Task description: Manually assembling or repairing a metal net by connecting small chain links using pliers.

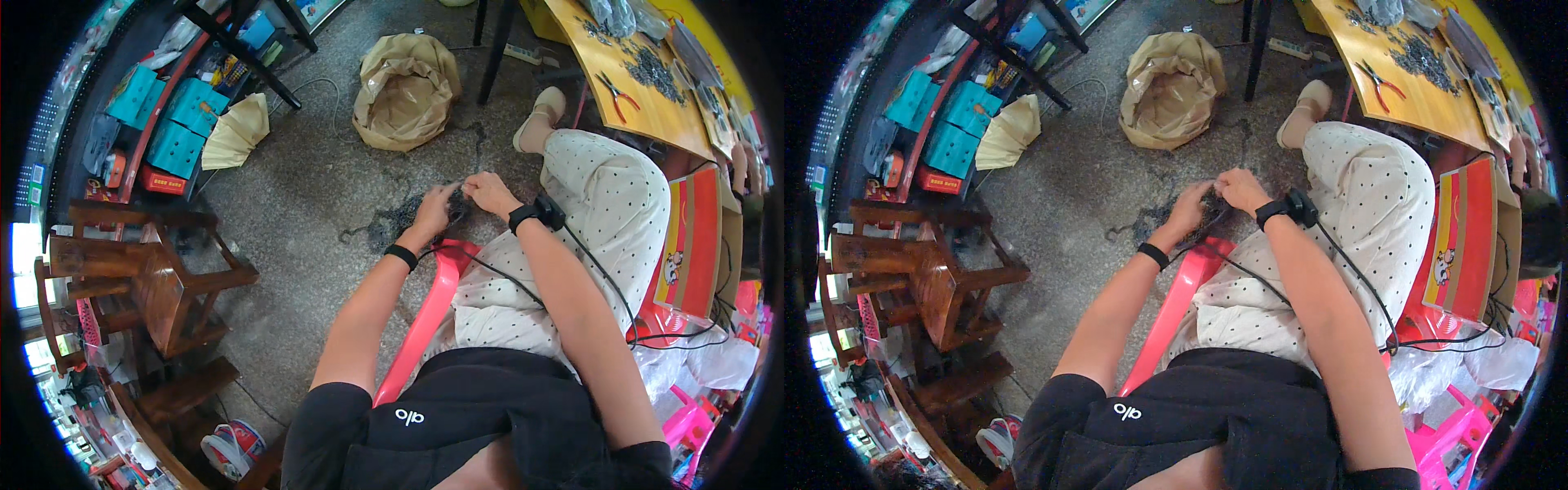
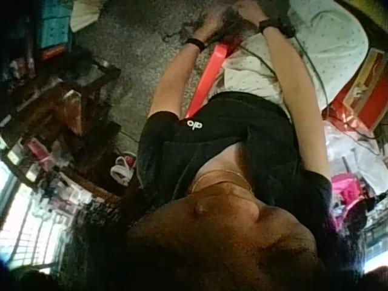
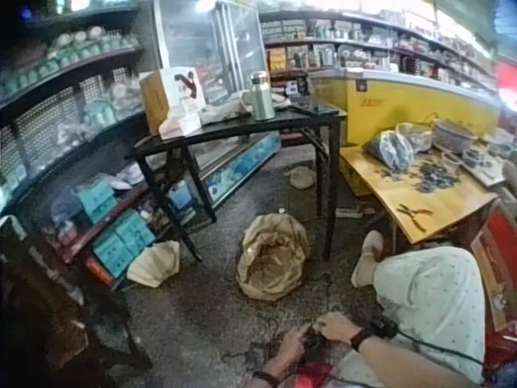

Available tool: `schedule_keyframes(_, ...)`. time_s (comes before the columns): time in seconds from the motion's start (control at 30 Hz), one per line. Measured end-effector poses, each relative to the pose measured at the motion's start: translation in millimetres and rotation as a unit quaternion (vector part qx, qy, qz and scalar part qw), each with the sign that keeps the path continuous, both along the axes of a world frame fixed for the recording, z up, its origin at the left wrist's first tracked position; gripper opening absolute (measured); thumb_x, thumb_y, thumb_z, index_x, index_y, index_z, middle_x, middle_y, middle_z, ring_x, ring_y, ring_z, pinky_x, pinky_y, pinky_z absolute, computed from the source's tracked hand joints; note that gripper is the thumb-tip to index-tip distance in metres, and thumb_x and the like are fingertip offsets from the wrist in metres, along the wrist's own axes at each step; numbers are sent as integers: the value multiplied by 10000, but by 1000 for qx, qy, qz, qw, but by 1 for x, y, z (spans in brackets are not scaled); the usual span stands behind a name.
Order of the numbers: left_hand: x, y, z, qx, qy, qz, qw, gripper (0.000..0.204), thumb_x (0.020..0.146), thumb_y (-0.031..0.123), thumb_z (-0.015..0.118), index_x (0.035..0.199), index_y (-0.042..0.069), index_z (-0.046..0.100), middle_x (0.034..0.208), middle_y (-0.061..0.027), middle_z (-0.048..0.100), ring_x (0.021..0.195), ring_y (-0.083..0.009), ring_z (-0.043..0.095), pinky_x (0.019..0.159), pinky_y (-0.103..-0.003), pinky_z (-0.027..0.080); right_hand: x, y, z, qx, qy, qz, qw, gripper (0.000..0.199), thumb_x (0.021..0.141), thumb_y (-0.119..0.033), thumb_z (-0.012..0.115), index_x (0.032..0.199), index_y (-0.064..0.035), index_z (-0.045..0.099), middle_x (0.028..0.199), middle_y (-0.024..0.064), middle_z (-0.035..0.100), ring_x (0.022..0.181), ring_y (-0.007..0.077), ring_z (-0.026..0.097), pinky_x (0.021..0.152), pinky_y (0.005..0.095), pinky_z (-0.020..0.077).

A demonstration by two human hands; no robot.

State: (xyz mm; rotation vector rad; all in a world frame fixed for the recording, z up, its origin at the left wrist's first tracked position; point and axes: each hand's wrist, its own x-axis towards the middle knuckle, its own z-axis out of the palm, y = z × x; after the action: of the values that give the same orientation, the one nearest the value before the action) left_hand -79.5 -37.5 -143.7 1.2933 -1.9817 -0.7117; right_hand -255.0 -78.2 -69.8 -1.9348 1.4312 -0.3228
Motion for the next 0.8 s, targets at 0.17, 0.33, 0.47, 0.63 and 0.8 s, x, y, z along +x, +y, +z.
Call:
schedule_keyframes(0.17, 6, -8, 15, 47, 24, -41, 998, 228, 780, 85, 690, 989, 9, 638, 932, -186, 657, 879, -400, 616, 771, -453, 491, 1, 3, 13, -1, -67, 2, 998, 216, 846, -202, 566, 811, -32, 695, 787, 208, 656, 798, 386, 646, 723, 450, 497)
schedule_keyframes(0.33, 26, -2, 20, 21, -18, -20, 999, 243, 829, 177, 665, 1017, 23, 659, 949, -185, 666, 870, -387, 626, 759, -437, 495, 2, -3, 14, -90, -30, -59, 994, 203, 855, -197, 579, 827, -20, 674, 772, 227, 641, 773, 419, 626, 673, 486, 492)
schedule_keyframes(0.47, 25, 6, 50, -30, 3, 12, 999, 236, 833, 190, 670, 997, 20, 661, 924, -177, 668, 847, -362, 634, 741, -425, 501, -4, -6, 18, -152, -31, -51, 987, 188, 855, -190, 586, 837, -21, 666, 756, 234, 633, 761, 429, 619, 655, 499, 488)
schedule_keyframes(0.63, 38, 2, 94, -98, -2, 43, 994, 153, 817, 136, 685, 893, 14, 635, 826, -154, 639, 785, -351, 614, 693, -414, 495, 3, -1, 41, -151, -65, -17, 986, 172, 820, -199, 661, 851, -29, 669, 774, 215, 642, 733, 401, 629, 632, 464, 487)
schedule_keyframes(0.8, 46, -4, 136, -83, 33, 87, 992, 106, 800, 79, 694, 871, 14, 649, 834, -148, 649, 780, -334, 624, 681, -382, 493, 9, 0, 58, -174, -138, -12, 975, 152, 810, -174, 678, 848, -29, 659, 802, 181, 633, 748, 369, 611, 663, 425, 481)
